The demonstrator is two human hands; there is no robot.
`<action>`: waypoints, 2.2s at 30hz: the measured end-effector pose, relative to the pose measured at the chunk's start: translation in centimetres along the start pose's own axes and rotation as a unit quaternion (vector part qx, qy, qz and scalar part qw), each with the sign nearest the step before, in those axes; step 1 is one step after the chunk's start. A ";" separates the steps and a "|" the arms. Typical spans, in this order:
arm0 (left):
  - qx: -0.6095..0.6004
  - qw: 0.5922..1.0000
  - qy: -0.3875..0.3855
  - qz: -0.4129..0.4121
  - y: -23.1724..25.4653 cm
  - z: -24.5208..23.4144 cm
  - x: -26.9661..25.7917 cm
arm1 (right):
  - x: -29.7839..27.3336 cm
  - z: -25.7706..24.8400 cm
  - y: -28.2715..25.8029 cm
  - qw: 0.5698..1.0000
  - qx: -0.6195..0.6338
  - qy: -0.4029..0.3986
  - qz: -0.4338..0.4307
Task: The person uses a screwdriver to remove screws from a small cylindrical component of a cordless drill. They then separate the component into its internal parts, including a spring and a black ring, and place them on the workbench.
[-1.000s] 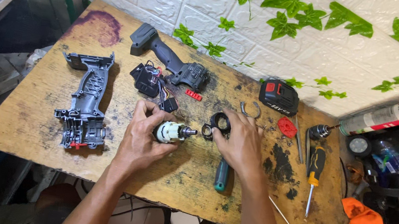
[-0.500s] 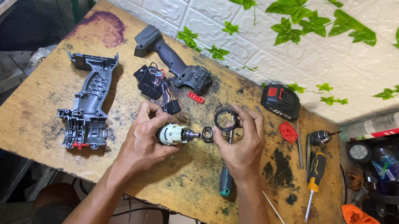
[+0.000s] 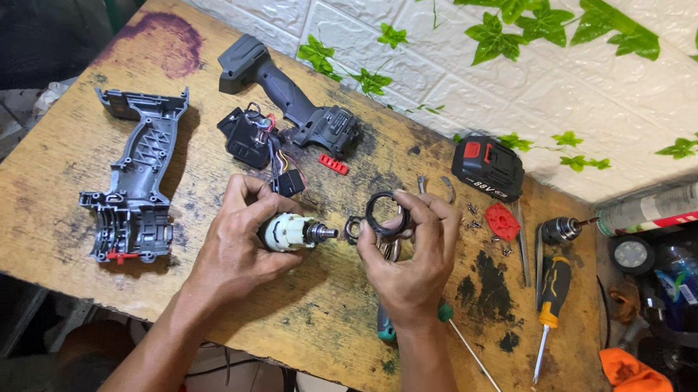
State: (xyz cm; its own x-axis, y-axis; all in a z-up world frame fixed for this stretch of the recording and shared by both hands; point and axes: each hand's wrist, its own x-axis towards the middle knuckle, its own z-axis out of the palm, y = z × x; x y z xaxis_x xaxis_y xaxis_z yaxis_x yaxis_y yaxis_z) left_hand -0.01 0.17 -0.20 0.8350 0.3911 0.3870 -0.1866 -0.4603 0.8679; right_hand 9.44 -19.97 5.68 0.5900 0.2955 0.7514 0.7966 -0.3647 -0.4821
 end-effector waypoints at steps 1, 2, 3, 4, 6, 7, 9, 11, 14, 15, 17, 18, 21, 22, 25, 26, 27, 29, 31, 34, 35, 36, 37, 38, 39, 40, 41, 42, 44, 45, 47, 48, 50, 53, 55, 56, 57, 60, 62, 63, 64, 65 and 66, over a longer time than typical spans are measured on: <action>0.001 1.000 -0.001 0.000 0.1 0.0 0.1 | 0.0 -0.1 -0.2 1.000 0.000 0.001 0.002; 0.004 1.000 -0.001 0.000 0.2 0.0 0.1 | 0.0 -0.3 -0.5 0.999 0.025 0.001 0.021; 0.007 1.000 -0.001 0.001 0.3 0.0 0.2 | 0.0 -0.4 -0.8 0.998 0.051 0.002 0.040; 0.008 1.000 -0.001 0.001 0.3 0.0 0.1 | 0.1 -0.4 -0.9 0.998 0.051 0.002 0.041; 0.008 1.000 -0.002 -0.006 0.3 0.0 0.0 | 0.1 -0.5 -1.2 0.995 0.078 0.008 0.056; 0.008 1.000 -0.003 -0.005 0.2 0.0 0.0 | 0.3 -0.6 -1.4 0.995 0.079 0.009 0.056; 0.010 1.000 -0.003 -0.006 0.1 0.0 0.1 | 0.5 -0.6 -1.6 0.991 0.115 -0.005 0.075; 0.008 1.000 -0.001 -0.008 0.3 0.1 0.1 | 0.9 -0.7 -2.2 0.986 0.143 -0.017 0.079; 0.007 1.000 0.001 -0.004 0.2 0.1 0.2 | 0.6 -0.3 -2.1 0.968 0.222 -0.038 0.109; 0.006 1.000 0.000 0.003 0.1 0.1 0.3 | 0.4 -0.1 -1.9 0.952 0.270 -0.046 0.134; 0.004 1.000 0.004 0.008 -0.1 0.1 0.2 | 0.6 -0.3 -2.4 0.935 0.315 -0.044 0.156; 0.001 1.000 0.008 0.011 -0.2 0.1 0.1 | 0.6 -0.3 -2.7 0.916 0.357 -0.042 0.178; -0.011 1.000 0.011 0.024 0.1 0.1 0.1 | -0.2 -0.4 -2.4 0.871 0.445 -0.031 0.205; -0.010 1.000 0.013 0.023 0.0 0.1 0.0 | 0.1 -0.5 -3.1 0.870 0.447 -0.034 0.205; -0.016 1.000 0.007 0.012 -0.1 0.0 0.1 | 0.7 -1.2 -4.5 0.890 0.421 -0.082 0.152; -0.016 1.000 0.002 0.011 -0.1 -0.1 0.1 | 0.5 -1.4 -4.5 0.903 0.397 -0.104 0.127; -0.017 1.000 -0.004 0.011 -0.1 -0.1 0.1 | 0.3 -1.6 -4.5 0.914 0.371 -0.126 0.101; 0.004 0.999 -0.031 0.007 0.6 -0.6 0.2 | 0.7 -2.0 -5.7 0.906 0.379 -0.163 0.097; 0.025 0.998 -0.059 0.004 0.9 -0.9 0.3 | 0.8 -1.9 -6.7 0.896 0.386 -0.199 0.094; 0.011 0.997 -0.065 0.027 0.9 -1.2 0.5 | 0.8 -1.2 -7.5 0.903 0.369 -0.214 0.055; -0.001 0.997 -0.069 0.032 0.9 -1.2 0.5 | 1.0 -1.1 -7.5 0.922 0.304 -0.238 0.026; -0.013 0.997 -0.071 0.038 0.8 -1.3 0.5 | 1.2 -1.0 -7.6 0.936 0.237 -0.262 -0.004; -0.012 0.997 -0.070 0.037 0.2 -1.0 0.5 | 1.2 -0.5 -7.6 0.935 0.238 -0.262 -0.004; -0.036 0.997 -0.050 0.039 -0.5 -0.7 0.5 | 1.2 -0.1 -7.5 0.939 0.247 -0.241 -0.004; -0.060 0.997 -0.030 0.042 -1.1 -0.4 0.4 | 1.2 0.4 -7.5 0.941 0.256 -0.219 -0.003; -0.059 0.997 -0.028 0.041 -1.1 -0.5 0.4 | 1.4 0.6 -7.7 0.941 0.257 -0.220 -0.004; -0.070 0.996 -0.031 0.037 -1.1 -0.6 0.5 | 1.5 0.7 -7.8 0.940 0.259 -0.221 -0.004; -0.082 0.995 -0.034 0.033 -1.2 -0.7 0.4 | 1.6 0.8 -8.0 0.940 0.260 -0.222 -0.003; -0.091 0.995 -0.035 0.032 -1.0 -1.0 0.4 | 1.7 0.9 -7.9 0.939 0.256 -0.229 -0.007; -0.099 0.994 -0.036 0.032 -1.0 -1.2 0.5 | 1.9 0.9 -7.8 0.939 0.252 -0.235 -0.012; -0.099 0.994 -0.034 0.035 -1.1 -1.1 0.6 | 2.2 0.9 -8.2 0.939 0.245 -0.242 -0.017; -0.099 0.994 -0.033 0.038 -1.2 -1.1 0.5 | 2.3 1.0 -8.3 0.939 0.237 -0.247 -0.019; -0.104 0.993 -0.034 0.041 -1.4 -1.2 0.6 | 2.3 1.5 -8.3 0.940 0.232 -0.248 -0.024; -0.109 0.992 -0.038 0.046 -1.5 -1.2 0.7 | 2.4 1.7 -8.4 0.941 0.223 -0.251 -0.031; -0.110 0.992 -0.041 0.048 -1.6 -1.1 0.7 | 2.5 1.7 -8.4 0.941 0.220 -0.254 -0.034; -0.109 0.992 -0.040 0.050 -1.7 -1.1 0.7 | 2.4 1.8 -8.3 0.942 0.214 -0.256 -0.035; -0.109 0.992 -0.040 0.052 -1.8 -1.0 0.7 | 2.4 1.8 -8.2 0.943 0.208 -0.257 -0.037; -0.103 0.993 -0.027 0.040 -1.4 -0.8 0.5 | 2.3 1.7 -7.9 0.942 0.215 -0.256 -0.033; -0.089 0.995 -0.024 0.041 -0.9 -0.6 0.5 | 2.2 1.4 -7.1 0.945 0.190 -0.264 -0.033; -0.073 0.996 -0.024 0.043 -0.8 -0.5 0.4 | 2.0 1.3 -6.7 0.948 0.165 -0.269 -0.032; -0.075 0.996 -0.018 0.040 0.0 -0.6 0.3 | 1.8 1.3 -6.4 0.946 0.166 -0.276 -0.034; -0.059 0.998 -0.031 0.005 0.7 -0.8 0.2 | 1.6 1.3 -6.1 0.947 0.154 -0.281 -0.026; -0.044 0.998 -0.044 -0.030 1.4 -0.8 0.1 | 1.4 1.3 -5.7 0.947 0.142 -0.287 -0.018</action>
State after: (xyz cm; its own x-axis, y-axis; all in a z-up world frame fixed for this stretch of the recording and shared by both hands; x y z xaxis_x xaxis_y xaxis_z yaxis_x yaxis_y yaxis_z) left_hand -0.62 0.23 1.35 0.8880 0.3425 0.3070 -0.1752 -0.3652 0.9143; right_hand 5.86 -16.35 8.90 0.4710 0.7649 0.4395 0.7725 -0.1170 -0.6241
